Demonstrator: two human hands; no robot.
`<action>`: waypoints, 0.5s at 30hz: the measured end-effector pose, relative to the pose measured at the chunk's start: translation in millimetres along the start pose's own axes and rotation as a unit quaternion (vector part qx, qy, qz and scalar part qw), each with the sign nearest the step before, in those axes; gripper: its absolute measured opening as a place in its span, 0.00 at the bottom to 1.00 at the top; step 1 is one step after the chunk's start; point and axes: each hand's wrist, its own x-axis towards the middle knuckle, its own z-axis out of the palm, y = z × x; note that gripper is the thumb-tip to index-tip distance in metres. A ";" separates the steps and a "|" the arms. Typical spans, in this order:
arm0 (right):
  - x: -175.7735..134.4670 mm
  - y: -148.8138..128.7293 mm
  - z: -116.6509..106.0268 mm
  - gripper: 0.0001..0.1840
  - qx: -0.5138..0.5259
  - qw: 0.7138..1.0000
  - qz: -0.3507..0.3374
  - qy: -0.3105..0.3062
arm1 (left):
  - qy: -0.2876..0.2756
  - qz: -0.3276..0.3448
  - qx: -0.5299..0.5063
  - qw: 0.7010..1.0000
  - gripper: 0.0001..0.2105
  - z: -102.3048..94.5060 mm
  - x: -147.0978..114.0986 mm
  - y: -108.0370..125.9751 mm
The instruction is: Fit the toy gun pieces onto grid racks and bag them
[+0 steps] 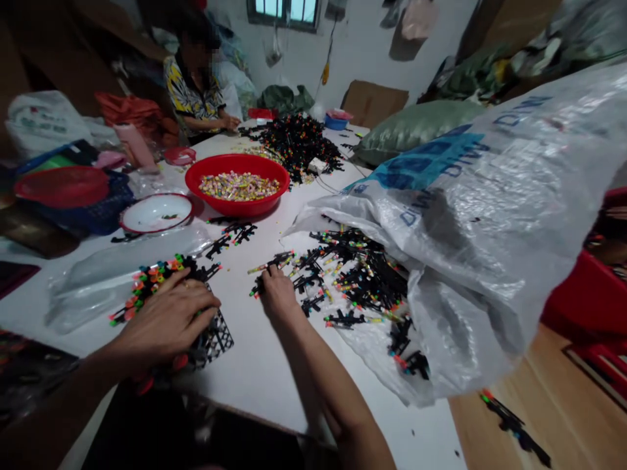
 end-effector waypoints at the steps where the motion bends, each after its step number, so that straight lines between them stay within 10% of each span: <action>1: -3.9 5.7 -2.1 0.19 -0.001 1.000 -0.014 0.007 | 0.004 -0.002 0.010 1.000 0.13 -0.4 0.5 -2.0; 10: 14.6 35.0 -12.4 0.13 -0.030 0.999 0.032 0.028 | 0.049 0.052 0.032 0.997 0.14 -9.9 -2.6 7.4; 15: -16.3 28.6 -7.9 0.13 0.033 0.998 0.037 0.025 | -0.023 0.049 0.026 0.998 0.16 -9.9 -3.0 14.5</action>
